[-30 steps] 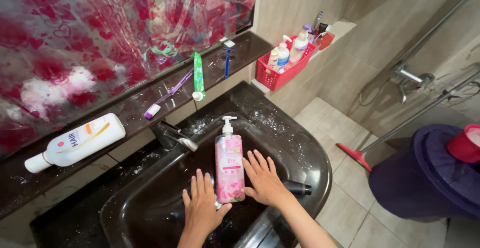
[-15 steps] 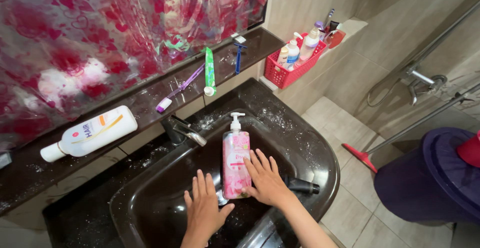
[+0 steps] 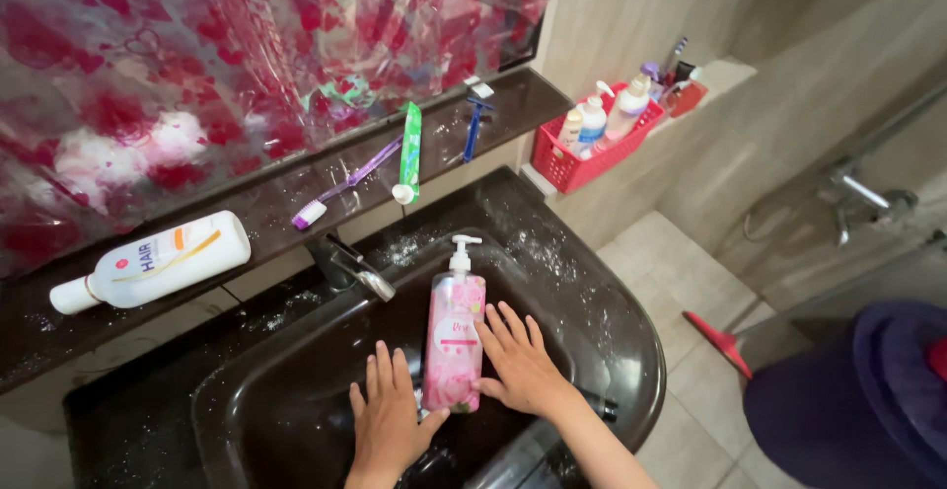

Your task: The person organizes bathroom toiletries by picking up various bottles and tubes from around the sink and placing them one by one into a storage basket and organizers by hand.

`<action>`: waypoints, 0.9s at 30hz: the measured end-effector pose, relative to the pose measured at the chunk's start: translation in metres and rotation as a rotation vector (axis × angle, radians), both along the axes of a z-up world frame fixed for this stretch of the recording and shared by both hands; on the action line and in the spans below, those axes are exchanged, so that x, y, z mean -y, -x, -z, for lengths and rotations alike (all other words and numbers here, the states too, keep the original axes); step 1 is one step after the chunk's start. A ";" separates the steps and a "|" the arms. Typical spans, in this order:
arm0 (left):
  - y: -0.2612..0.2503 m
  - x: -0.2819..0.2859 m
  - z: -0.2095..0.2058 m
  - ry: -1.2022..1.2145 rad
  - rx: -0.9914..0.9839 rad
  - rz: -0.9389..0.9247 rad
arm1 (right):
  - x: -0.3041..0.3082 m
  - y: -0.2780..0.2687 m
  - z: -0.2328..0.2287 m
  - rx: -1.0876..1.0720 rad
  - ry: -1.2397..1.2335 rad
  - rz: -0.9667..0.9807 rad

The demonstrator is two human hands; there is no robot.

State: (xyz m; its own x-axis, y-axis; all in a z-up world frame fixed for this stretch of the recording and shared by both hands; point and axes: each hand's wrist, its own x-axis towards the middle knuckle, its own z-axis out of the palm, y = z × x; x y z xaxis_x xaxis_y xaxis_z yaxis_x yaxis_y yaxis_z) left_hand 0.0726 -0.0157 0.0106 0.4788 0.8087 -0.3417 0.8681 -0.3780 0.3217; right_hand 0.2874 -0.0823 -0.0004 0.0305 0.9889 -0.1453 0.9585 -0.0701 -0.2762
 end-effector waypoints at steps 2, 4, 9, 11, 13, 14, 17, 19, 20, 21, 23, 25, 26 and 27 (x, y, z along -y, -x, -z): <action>-0.005 -0.002 0.001 -0.004 0.015 -0.015 | -0.003 -0.005 -0.004 -0.016 -0.004 -0.012; -0.009 -0.004 0.002 -0.007 0.031 -0.028 | -0.005 -0.009 -0.006 -0.031 -0.007 -0.022; -0.016 -0.011 -0.006 0.032 -0.007 -0.057 | -0.016 -0.016 -0.013 -0.029 0.057 -0.040; -0.017 -0.013 -0.009 0.045 -0.020 -0.060 | -0.019 -0.018 -0.014 -0.039 0.055 -0.058; -0.018 -0.015 -0.011 0.055 -0.032 -0.063 | -0.023 -0.020 -0.015 -0.047 0.051 -0.076; -0.017 -0.016 -0.012 0.055 -0.027 -0.066 | -0.026 -0.021 -0.015 -0.031 0.063 -0.082; -0.011 -0.015 -0.012 0.036 0.006 -0.096 | -0.033 -0.020 -0.015 -0.021 0.063 -0.110; -0.007 -0.014 -0.010 0.015 0.036 -0.121 | -0.037 -0.019 -0.014 -0.026 0.049 -0.130; -0.004 -0.015 -0.009 -0.009 0.047 -0.118 | -0.039 -0.018 -0.014 -0.039 0.043 -0.134; -0.002 -0.015 -0.009 -0.032 0.057 -0.115 | -0.041 -0.017 -0.013 -0.052 0.039 -0.138; 0.002 -0.015 -0.008 -0.040 0.053 -0.129 | -0.045 -0.013 -0.012 -0.048 0.032 -0.155; 0.006 -0.016 -0.007 -0.049 0.051 -0.139 | -0.048 -0.009 -0.010 -0.041 0.023 -0.169; 0.007 -0.016 -0.007 -0.037 0.053 -0.145 | -0.049 -0.007 -0.010 -0.040 0.041 -0.169; 0.008 -0.016 -0.006 -0.027 0.055 -0.149 | -0.050 -0.006 -0.009 -0.040 0.059 -0.168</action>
